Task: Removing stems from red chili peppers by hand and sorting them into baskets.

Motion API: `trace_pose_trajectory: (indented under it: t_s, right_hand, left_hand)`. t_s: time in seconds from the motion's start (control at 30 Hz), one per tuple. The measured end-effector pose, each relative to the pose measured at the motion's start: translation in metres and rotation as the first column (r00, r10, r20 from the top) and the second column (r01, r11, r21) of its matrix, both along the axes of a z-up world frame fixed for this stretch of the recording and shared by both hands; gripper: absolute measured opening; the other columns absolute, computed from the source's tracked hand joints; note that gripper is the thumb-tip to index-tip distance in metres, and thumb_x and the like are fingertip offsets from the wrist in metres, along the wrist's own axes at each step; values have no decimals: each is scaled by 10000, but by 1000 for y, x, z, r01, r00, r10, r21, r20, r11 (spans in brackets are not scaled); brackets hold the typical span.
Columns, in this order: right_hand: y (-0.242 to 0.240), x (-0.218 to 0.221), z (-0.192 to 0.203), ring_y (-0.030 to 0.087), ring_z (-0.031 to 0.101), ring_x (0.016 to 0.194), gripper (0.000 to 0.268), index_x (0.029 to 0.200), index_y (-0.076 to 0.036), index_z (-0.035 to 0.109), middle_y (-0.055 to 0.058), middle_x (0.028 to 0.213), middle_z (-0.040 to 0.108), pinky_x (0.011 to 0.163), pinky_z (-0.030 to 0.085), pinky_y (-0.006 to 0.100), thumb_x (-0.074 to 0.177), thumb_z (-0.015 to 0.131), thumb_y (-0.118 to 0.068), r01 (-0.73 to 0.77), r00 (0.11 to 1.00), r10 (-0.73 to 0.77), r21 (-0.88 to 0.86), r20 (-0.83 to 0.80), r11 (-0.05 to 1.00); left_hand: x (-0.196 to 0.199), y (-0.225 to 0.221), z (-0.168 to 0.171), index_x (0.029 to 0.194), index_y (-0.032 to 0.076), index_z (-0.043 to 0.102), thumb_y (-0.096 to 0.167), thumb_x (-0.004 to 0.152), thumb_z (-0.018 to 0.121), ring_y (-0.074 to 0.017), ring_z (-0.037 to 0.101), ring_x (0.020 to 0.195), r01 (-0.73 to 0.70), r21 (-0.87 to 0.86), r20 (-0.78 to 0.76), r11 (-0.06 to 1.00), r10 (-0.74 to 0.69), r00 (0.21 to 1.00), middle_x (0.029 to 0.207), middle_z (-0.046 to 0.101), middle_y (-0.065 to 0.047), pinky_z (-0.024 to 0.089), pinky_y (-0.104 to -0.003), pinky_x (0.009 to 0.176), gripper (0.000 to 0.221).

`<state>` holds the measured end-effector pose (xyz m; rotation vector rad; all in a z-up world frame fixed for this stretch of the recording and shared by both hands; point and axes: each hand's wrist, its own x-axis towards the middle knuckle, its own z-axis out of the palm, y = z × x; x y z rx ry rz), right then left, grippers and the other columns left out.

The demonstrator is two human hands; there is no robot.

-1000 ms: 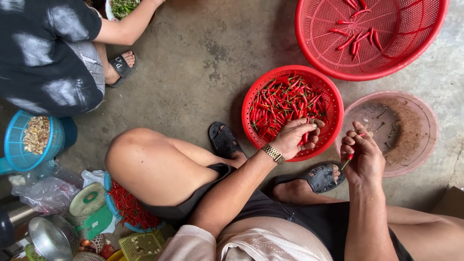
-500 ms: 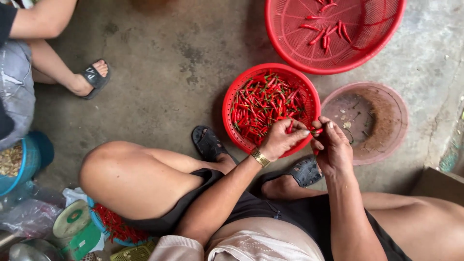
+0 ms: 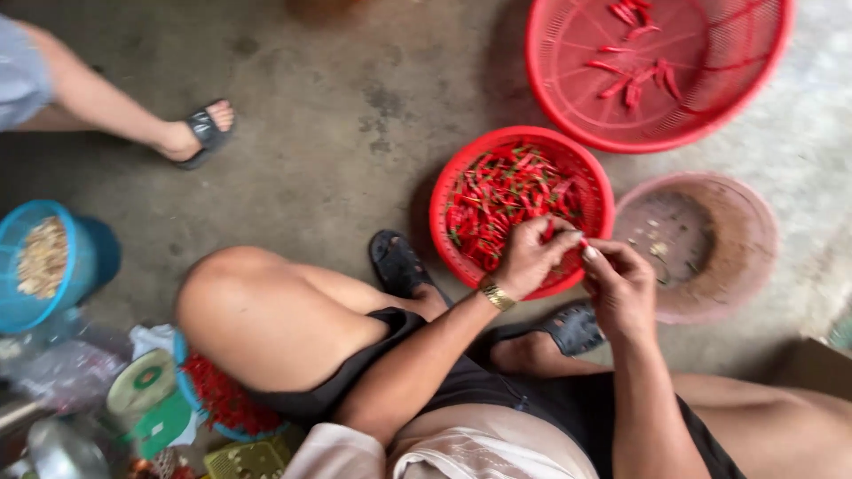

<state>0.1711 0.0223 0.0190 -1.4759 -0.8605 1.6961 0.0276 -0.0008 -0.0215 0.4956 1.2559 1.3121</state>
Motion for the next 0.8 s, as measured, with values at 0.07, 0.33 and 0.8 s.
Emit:
trace_pose_trajectory:
  t_s: [0.07,0.33,0.8]
  right_hand:
    - [0,-4,2,119,500,621,104,1049,12,716,99,757,595,445,338,208,969,733,-52,44,996,-46,-29,-70,999]
    - [9,-3,18,80,454,596,109,982,14,688,111,734,602,422,341,152,982,704,-94,-19,968,-20,-155,-251,988]
    - [6,16,-7,68,443,656,142,942,-84,617,27,780,546,499,321,152,1039,657,-180,-139,942,72,-187,-327,972]
  left_hand:
    - [-4,2,4,1050,98,759,212,927,790,-35,570,543,25,25,-119,999,-21,993,602,623,-2,491,-172,552,171]
    - [-16,5,11,1044,50,680,143,1011,679,-22,535,570,115,-20,189,993,-109,976,739,640,-51,417,-128,427,99]
    - [-13,0,24,1025,126,754,128,934,744,19,448,542,111,119,247,987,-138,959,712,615,99,324,-137,426,91]
